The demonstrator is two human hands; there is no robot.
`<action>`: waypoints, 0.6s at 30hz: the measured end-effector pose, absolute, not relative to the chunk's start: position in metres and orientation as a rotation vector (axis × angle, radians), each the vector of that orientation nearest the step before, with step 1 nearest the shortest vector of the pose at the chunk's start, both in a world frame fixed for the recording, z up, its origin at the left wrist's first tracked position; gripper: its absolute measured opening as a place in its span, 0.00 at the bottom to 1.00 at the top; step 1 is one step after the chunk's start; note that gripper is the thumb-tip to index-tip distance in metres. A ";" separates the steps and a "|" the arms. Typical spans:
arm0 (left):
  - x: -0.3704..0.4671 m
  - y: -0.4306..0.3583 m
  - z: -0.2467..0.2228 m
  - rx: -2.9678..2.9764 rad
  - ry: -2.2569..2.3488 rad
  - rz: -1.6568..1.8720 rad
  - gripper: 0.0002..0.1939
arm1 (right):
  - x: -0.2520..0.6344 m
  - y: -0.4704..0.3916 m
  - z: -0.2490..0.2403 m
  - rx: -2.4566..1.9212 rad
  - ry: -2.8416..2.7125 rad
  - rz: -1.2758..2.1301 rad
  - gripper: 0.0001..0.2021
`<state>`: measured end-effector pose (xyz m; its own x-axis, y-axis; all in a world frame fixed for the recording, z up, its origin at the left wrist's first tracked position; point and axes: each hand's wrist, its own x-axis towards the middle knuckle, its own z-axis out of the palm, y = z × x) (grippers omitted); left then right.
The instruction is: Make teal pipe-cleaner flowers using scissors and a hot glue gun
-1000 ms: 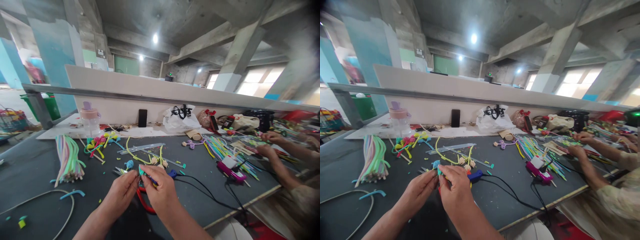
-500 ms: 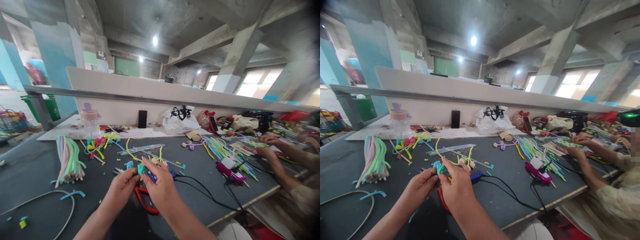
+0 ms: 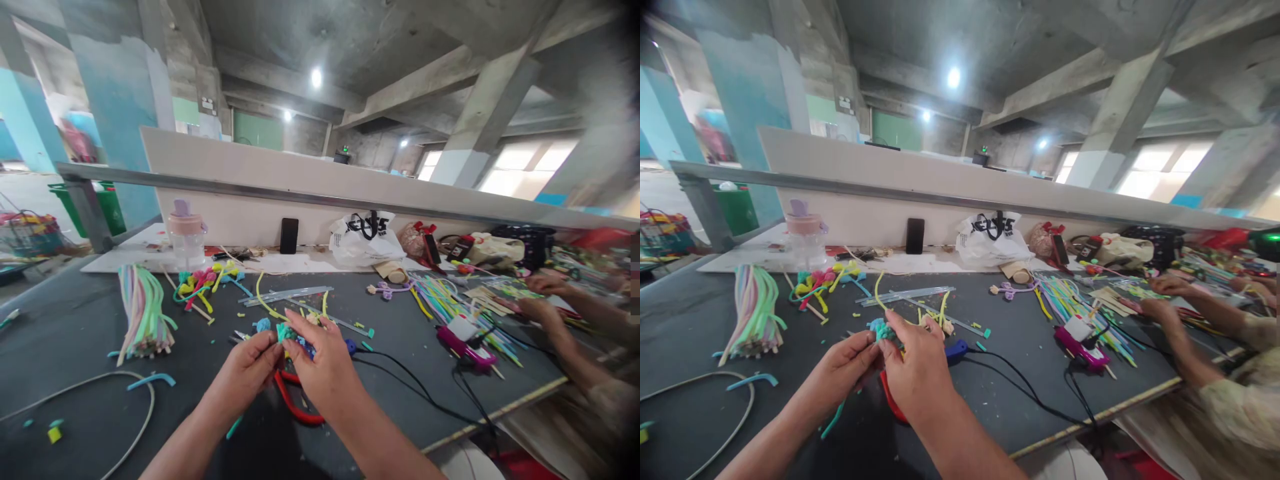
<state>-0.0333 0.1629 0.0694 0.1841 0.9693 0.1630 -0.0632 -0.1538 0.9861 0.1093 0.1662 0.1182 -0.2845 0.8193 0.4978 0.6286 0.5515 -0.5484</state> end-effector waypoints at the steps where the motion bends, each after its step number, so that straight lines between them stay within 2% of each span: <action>1: -0.033 0.163 0.070 1.340 0.946 1.208 0.17 | 0.109 0.166 0.119 -1.138 -2.024 0.335 0.19; 7: -0.034 0.162 0.070 1.150 0.867 1.222 0.17 | 0.120 0.168 0.119 -1.039 -1.835 0.446 0.18; 18: -0.034 0.164 0.072 1.031 0.893 1.267 0.13 | 0.144 0.173 0.106 -1.139 -1.748 0.475 0.18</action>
<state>-0.0340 0.1638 0.0723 0.1078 0.9938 0.0260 -0.3103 0.0088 0.9506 0.1436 0.1734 0.1064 -0.1029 0.8560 0.5066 0.4819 0.4884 -0.7275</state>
